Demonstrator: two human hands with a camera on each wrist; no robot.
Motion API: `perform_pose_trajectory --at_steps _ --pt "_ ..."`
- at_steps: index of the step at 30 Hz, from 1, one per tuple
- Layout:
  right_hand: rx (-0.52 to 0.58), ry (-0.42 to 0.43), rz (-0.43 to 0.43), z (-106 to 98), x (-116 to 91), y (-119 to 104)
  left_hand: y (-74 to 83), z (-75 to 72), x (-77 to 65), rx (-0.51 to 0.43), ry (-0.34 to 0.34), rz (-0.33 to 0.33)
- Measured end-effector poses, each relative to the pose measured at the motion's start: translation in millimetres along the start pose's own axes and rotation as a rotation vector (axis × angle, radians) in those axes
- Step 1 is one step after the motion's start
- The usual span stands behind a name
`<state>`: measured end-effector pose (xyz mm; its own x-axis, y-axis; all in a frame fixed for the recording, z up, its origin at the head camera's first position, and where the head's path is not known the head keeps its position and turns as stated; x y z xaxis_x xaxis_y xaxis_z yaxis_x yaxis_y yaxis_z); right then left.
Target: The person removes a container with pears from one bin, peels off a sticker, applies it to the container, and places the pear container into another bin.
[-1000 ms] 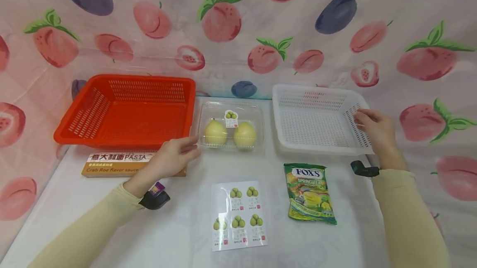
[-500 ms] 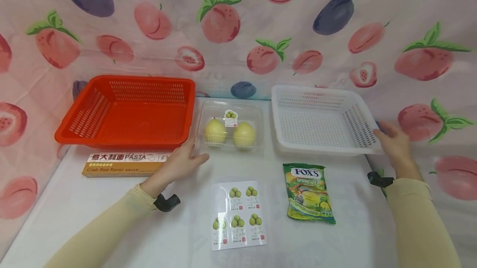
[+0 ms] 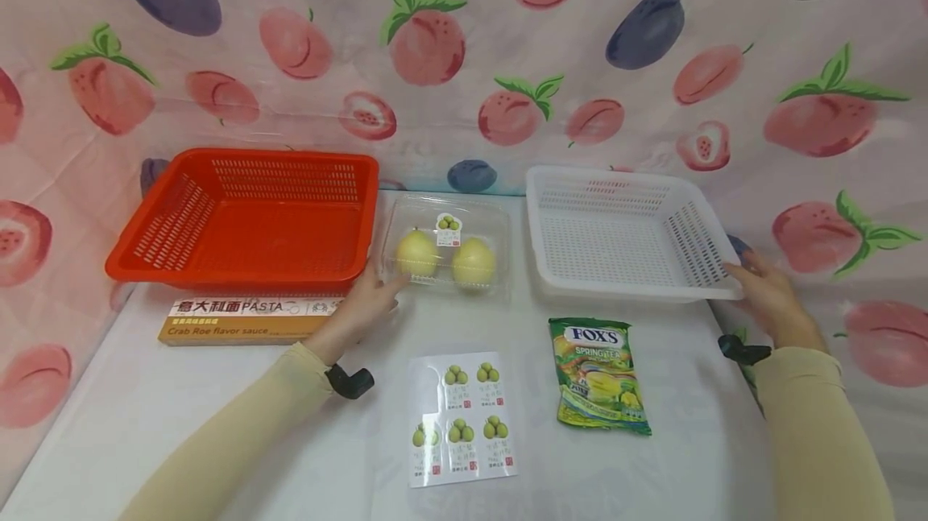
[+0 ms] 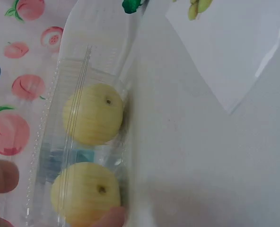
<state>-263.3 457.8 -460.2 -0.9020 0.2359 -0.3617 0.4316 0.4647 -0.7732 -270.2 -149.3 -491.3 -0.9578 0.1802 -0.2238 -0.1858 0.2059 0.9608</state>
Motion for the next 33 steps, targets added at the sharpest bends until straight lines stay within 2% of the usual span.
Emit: perform_pose_trajectory --at_steps 3,7,11,19,28,33 --pt "0.118 -0.075 0.020 2 1 3 -1.1 2.2 7.8 -0.105 0.034 -0.037" --pt "0.282 -0.180 0.022 3 1 3 -3.0 2.5 14.6 -0.140 0.123 -0.069" --pt "0.362 -0.252 -0.007 4 1 4 -5.5 4.2 20.8 -0.187 0.186 -0.083" --pt "0.432 -0.306 -0.024 3 2 9 -10.7 13.2 25.0 -0.439 0.172 -0.121" --pt "0.528 -0.322 -0.025 1 3 11 -12.7 15.5 33.2 -0.577 0.135 -0.125" --pt "0.570 -0.342 -0.014 3 0 10 -11.0 16.4 36.6 -0.592 0.139 -0.136"
Point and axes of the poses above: each hand's wrist, its own x-axis towards the middle knuckle, its own z-axis out of the palm, y = z × x, the point moved 5 cm from there along x, towards the middle knuckle, and after that the axes turned 7 degrees about -x, right-handed, at the moved point
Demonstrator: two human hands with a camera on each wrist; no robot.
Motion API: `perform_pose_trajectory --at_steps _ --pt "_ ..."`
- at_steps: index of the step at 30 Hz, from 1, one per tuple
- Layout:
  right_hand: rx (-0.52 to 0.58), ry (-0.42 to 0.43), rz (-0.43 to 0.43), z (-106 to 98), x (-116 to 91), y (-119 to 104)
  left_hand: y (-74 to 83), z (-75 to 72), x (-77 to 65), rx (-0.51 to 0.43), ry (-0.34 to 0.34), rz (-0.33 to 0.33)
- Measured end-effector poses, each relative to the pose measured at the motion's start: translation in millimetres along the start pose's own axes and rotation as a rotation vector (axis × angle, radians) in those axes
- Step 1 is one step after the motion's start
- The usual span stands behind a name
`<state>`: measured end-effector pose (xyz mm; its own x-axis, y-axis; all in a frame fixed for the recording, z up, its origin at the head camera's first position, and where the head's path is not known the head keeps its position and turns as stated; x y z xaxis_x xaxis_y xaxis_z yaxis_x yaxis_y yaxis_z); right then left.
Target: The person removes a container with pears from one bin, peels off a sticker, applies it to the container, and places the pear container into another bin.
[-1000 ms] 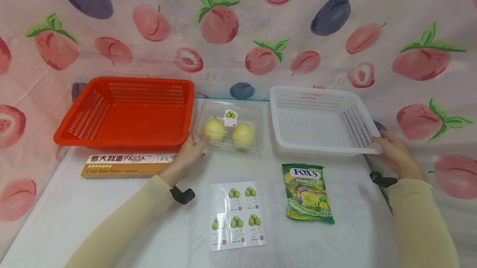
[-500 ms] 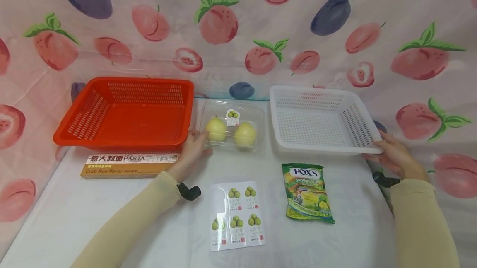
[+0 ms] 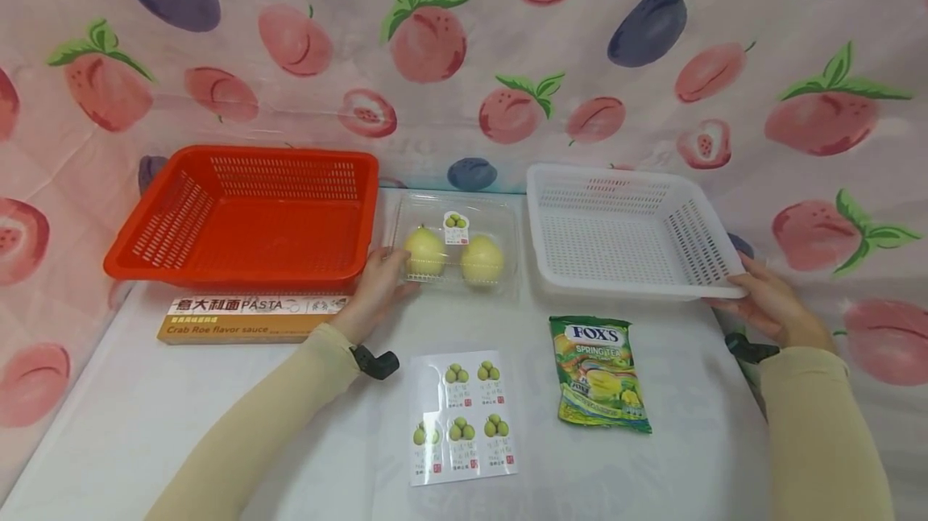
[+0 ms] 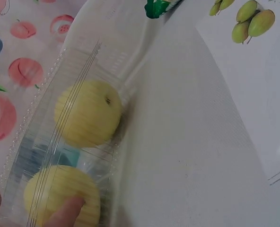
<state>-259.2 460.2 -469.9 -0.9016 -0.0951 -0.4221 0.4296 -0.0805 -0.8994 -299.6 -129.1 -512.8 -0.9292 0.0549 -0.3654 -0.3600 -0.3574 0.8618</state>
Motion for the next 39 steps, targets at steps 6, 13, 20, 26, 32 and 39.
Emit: perform_pose_trajectory --at_steps 6,13,20,26,32,39 --pt "-0.008 -0.003 -0.016 -1 0 3 1.0 4.4 -1.5 -0.023 0.036 0.001" --pt "-0.008 -0.005 -0.039 -5 0 9 -1.4 6.4 -8.9 -0.059 0.070 0.012" --pt "0.077 -0.042 -0.051 -6 -1 11 3.9 10.5 -19.9 -0.081 0.084 0.040" --pt "0.119 -0.054 -0.055 -4 0 12 14.1 18.7 -25.0 -0.144 0.063 0.068" --pt "0.049 -0.022 -0.032 -2 2 12 31.8 26.7 -27.2 -0.145 0.085 0.105" --pt "0.077 -0.034 -0.041 -5 0 8 59.6 49.6 -25.1 -0.148 0.027 0.150"
Point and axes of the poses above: each hand's wrist, its own x-axis towards the middle knuckle, its own z-axis out of the palm, y = z × x, the point moved 5 cm from there along x, towards the middle knuckle, and after that the axes turned 7 degrees about -x, right-handed, at the moved point
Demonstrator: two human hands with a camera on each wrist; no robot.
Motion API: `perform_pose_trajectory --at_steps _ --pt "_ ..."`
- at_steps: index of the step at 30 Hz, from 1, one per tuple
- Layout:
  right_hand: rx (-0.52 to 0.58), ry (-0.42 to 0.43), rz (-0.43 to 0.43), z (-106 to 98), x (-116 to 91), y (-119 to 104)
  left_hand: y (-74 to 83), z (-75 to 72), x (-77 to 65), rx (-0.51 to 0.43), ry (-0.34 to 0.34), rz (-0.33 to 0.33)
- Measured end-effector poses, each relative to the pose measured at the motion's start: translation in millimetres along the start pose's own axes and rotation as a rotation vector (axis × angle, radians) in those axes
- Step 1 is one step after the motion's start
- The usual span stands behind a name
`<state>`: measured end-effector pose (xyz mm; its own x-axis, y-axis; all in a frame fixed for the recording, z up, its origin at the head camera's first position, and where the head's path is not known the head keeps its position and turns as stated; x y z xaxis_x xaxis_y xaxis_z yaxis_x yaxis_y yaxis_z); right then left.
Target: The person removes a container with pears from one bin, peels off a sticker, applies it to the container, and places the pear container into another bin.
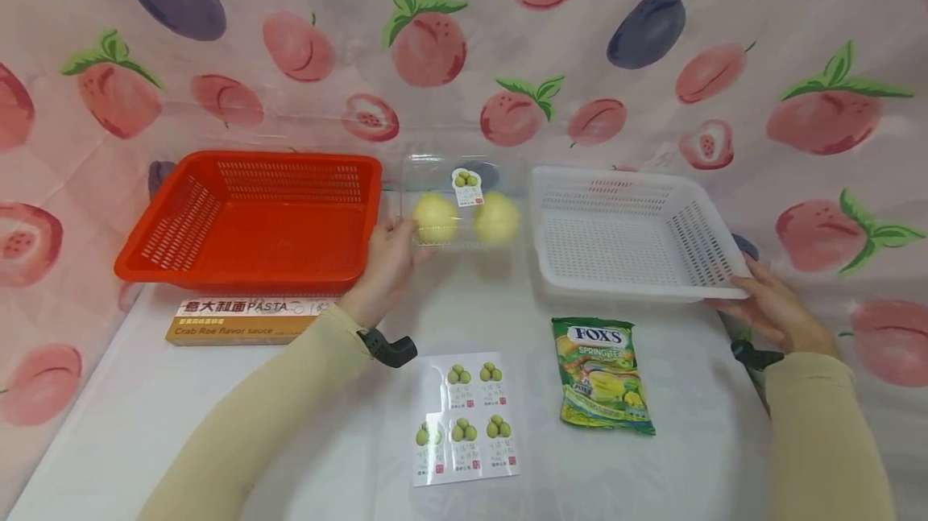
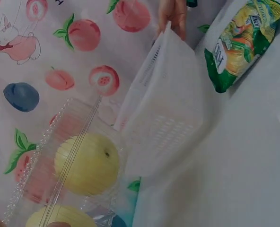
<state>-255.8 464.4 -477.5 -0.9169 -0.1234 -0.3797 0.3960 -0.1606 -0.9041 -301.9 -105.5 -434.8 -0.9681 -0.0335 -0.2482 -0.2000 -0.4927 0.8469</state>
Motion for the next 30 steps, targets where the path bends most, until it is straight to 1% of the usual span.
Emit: perform_pose_trajectory --at_steps 3,5,8,12,16,22,24,28,30 --pt "0.016 -0.007 -0.008 -3 -2 0 6.4 20.7 3.2 0.017 -0.019 -0.010" --pt "-0.008 0.008 -0.004 -5 -2 0 9.1 37.7 5.5 0.010 -0.031 -0.017" --pt "-0.025 -0.003 -0.012 -4 -3 0 10.5 65.0 7.5 -0.016 -0.059 -0.028" --pt "-0.044 0.001 -0.012 -1 -2 -1 6.0 100.8 8.2 -0.047 -0.095 -0.044" --pt "-0.038 0.005 -0.005 2 0 -2 -2.9 130.5 8.9 -0.024 -0.120 -0.071" --pt "-0.012 0.004 0.001 1 3 -2 -22.6 164.0 12.7 0.067 -0.130 -0.109" --pt "-0.005 0.009 0.006 -1 3 -1 -29.7 174.0 15.1 0.110 -0.132 -0.107" --pt "0.003 0.013 0.009 -3 2 0 -42.2 191.8 19.7 0.159 -0.118 -0.093" --pt "0.008 0.010 0.007 -4 2 1 -48.3 198.5 21.6 0.182 -0.104 -0.100"
Point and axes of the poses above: each hand's wrist, its own x-axis towards the middle knuckle, its own z-axis out of the palm, y = z × x, the point moved 5 cm from there along x, towards the middle knuckle, and after that the axes turned 7 degrees about -x, right-handed, at the moved point
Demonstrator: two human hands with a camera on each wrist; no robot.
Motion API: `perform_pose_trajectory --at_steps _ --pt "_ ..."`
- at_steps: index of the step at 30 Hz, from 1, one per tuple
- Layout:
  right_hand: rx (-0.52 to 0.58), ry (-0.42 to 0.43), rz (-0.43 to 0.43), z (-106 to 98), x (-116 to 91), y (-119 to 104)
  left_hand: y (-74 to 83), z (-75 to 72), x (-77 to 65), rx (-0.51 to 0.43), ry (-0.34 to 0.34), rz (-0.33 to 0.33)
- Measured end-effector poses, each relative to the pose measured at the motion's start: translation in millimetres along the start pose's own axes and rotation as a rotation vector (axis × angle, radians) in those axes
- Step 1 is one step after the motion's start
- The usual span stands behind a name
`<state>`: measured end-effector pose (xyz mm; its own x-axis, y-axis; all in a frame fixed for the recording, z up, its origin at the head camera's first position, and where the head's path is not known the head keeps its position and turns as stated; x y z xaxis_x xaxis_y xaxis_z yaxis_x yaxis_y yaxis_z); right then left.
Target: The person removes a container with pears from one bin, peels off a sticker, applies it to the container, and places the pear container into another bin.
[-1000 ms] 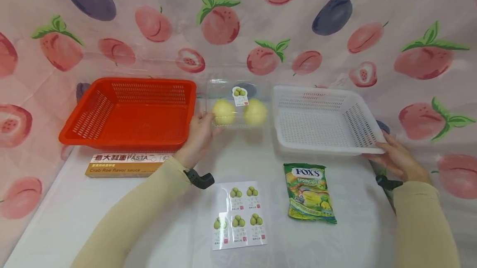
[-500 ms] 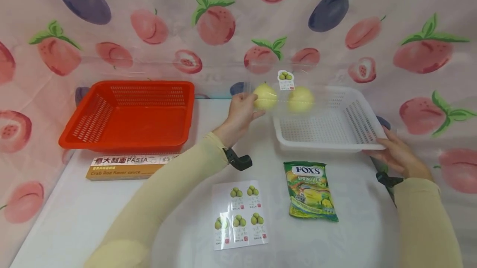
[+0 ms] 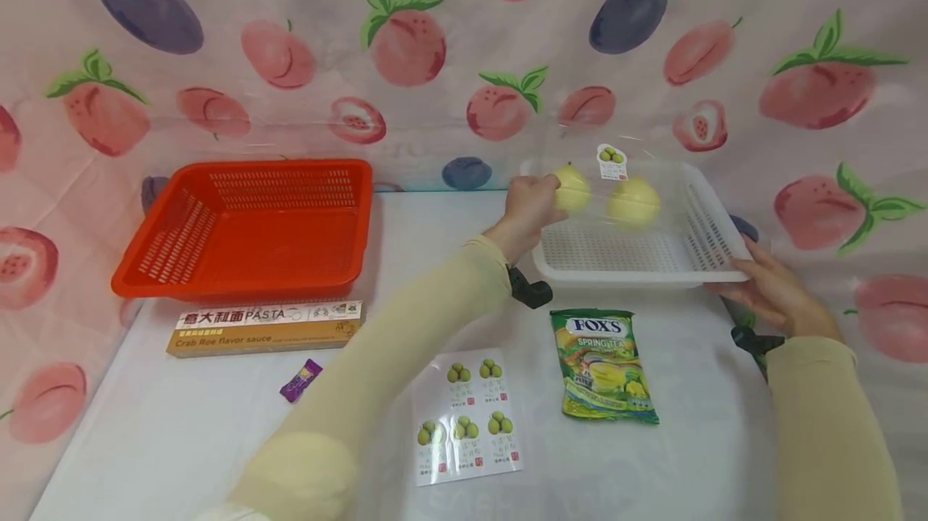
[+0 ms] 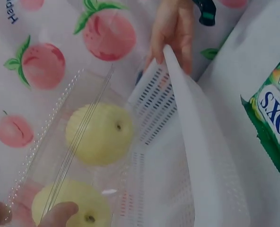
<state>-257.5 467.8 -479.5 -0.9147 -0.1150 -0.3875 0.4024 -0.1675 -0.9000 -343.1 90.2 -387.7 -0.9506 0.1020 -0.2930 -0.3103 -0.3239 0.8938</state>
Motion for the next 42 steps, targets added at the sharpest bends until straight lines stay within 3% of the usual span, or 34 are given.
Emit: perform_pose_trajectory --at_steps 8,15,20,29,36,42 --pt "-0.022 0.026 0.000 1 -2 0 -18.1 19.7 14.3 0.076 0.032 -0.033" --pt "-0.010 0.031 0.005 3 -1 3 -29.7 23.8 25.7 0.178 0.033 -0.051" --pt "0.014 0.031 -0.007 4 -2 2 -40.0 27.4 32.2 0.199 0.044 -0.089" --pt "0.024 0.040 0.005 2 -2 2 -55.7 36.0 31.8 0.252 0.053 -0.144" --pt "0.044 0.039 0.011 -1 -1 3 -62.6 39.0 30.0 0.270 0.047 -0.151" --pt "0.025 0.042 -0.004 2 -1 3 -67.3 43.9 26.5 0.282 0.085 -0.155"
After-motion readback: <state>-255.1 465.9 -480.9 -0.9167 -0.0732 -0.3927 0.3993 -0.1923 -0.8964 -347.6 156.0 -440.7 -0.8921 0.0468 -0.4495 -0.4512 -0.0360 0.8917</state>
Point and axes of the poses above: each hand's wrist, its own x-axis towards the middle knuckle, its own z-axis out of the palm, y = z × x, the point moved 5 cm from there along x, towards the middle knuckle, and after that the axes turned 7 degrees about -x, right-handed, at the moved point
